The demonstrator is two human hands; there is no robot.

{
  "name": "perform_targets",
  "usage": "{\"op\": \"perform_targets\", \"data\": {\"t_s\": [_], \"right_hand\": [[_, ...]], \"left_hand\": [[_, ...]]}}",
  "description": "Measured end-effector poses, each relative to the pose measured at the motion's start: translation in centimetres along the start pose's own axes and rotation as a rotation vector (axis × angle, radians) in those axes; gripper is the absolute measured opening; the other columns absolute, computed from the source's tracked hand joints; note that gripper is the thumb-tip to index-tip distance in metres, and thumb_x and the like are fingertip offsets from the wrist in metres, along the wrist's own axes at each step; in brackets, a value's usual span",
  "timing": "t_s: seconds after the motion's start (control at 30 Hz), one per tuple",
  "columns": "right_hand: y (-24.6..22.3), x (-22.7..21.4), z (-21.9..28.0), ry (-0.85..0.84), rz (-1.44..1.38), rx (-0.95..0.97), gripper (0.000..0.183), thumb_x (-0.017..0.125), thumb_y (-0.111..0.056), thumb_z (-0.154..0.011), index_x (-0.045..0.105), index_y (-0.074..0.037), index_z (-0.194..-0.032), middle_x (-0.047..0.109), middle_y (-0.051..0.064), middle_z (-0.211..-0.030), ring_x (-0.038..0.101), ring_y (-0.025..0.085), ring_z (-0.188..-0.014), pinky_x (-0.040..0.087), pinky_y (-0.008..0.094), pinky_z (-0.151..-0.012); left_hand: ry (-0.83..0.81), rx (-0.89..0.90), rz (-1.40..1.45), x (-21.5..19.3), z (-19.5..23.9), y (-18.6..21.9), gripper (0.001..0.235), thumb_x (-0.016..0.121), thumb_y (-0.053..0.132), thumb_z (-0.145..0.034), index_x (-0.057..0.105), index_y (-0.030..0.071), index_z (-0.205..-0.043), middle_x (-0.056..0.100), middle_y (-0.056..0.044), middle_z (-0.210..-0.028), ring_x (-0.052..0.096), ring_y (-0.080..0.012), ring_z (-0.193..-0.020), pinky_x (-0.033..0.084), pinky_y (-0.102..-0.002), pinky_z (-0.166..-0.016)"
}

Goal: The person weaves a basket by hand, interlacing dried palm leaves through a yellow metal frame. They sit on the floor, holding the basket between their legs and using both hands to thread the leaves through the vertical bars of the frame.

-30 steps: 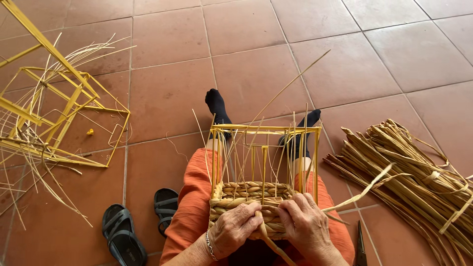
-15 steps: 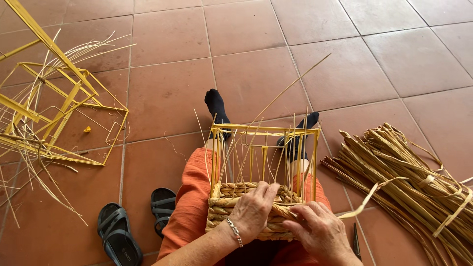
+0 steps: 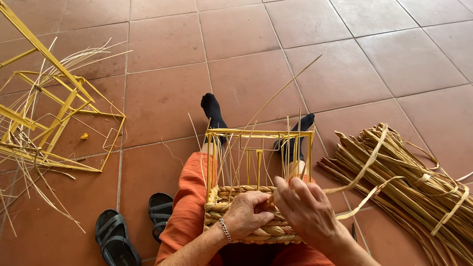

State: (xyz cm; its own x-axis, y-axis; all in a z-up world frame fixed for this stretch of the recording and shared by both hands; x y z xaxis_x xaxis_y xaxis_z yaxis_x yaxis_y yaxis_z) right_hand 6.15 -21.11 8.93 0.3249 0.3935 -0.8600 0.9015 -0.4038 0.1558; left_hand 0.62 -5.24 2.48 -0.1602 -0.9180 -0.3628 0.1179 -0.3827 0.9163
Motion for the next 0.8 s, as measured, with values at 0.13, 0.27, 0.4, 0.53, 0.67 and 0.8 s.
{"op": "perform_targets", "data": {"t_s": [0.13,0.27,0.4,0.53,0.67,0.8], "right_hand": [[3.2,2.3,0.6,-0.934,-0.124,0.552,0.018,0.058,-0.024,-0.104,0.069,-0.011,-0.097,0.074,0.007,-0.076,0.068,0.021,-0.072,0.055,0.039,-0.065],[7.5,2.9,1.6,-1.003,-0.741,0.810,0.028,0.074,-0.035,-0.089,0.079,-0.008,-0.084,0.080,0.005,-0.067,0.078,0.015,-0.061,0.060,0.034,-0.062],[7.1,4.1,3.4,-0.819,-0.814,0.805,0.024,0.074,-0.035,-0.082,0.077,-0.012,-0.087,0.081,0.003,-0.069,0.079,0.015,-0.062,0.062,0.033,-0.059],[3.9,4.2,4.6,-0.459,-0.566,0.778,0.030,0.079,-0.043,-0.080,0.076,-0.014,-0.083,0.076,0.006,-0.062,0.073,0.019,-0.054,0.056,0.036,-0.056],[2.2,5.1,5.4,-0.580,-0.286,0.811,0.041,0.074,-0.056,-0.078,0.065,-0.017,-0.084,0.071,0.004,-0.057,0.069,0.022,-0.051,0.053,0.041,-0.055],[0.9,4.6,7.2,-0.322,-0.441,0.812,0.035,0.074,-0.047,-0.083,0.061,-0.015,-0.083,0.070,0.005,-0.055,0.068,0.025,-0.048,0.052,0.042,-0.047]], "left_hand": [[-0.065,-0.038,-0.155,-0.3,-0.3,0.8,0.034,0.078,0.034,-0.088,0.068,0.002,-0.085,0.066,-0.013,-0.084,0.064,-0.0223,-0.077,0.054,-0.039,-0.073],[0.113,0.163,-0.273,0.9,-0.4,0.9,0.028,0.060,0.029,-0.102,0.066,0.002,-0.095,0.066,-0.014,-0.092,0.065,-0.0284,-0.089,0.053,-0.043,-0.083],[0.246,0.313,-0.129,0.6,-0.2,0.1,0.018,0.050,0.009,-0.104,0.061,0.000,-0.115,0.065,-0.014,-0.097,0.068,-0.0283,-0.091,0.057,-0.040,-0.082],[0.199,0.450,-0.247,1.0,1.4,-0.7,0.012,0.064,0.002,-0.093,0.057,0.000,-0.102,0.061,-0.017,-0.106,0.068,-0.0269,-0.084,0.061,-0.033,-0.072],[0.289,0.737,-0.414,1.3,2.0,-1.3,0.015,0.058,-0.009,-0.091,0.052,0.002,-0.099,0.062,-0.014,-0.098,0.067,-0.0246,-0.085,0.060,-0.032,-0.071],[0.148,0.492,-0.420,2.3,-0.6,-3.4,0.011,0.064,-0.002,-0.099,0.056,0.002,-0.094,0.060,-0.008,-0.071,0.060,-0.0195,-0.055,0.053,-0.032,-0.048]]}}
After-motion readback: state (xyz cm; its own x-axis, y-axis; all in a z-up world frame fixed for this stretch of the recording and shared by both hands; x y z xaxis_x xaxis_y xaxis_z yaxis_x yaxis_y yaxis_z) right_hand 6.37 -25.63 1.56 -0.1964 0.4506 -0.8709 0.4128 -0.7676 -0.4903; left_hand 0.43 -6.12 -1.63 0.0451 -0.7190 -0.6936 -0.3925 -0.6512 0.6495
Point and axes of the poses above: each hand's wrist, its own z-axis away from the middle knuckle, its own x-axis out of the palm, y = z × x, the point moved 3 cm from there along -z, towards the middle knuckle
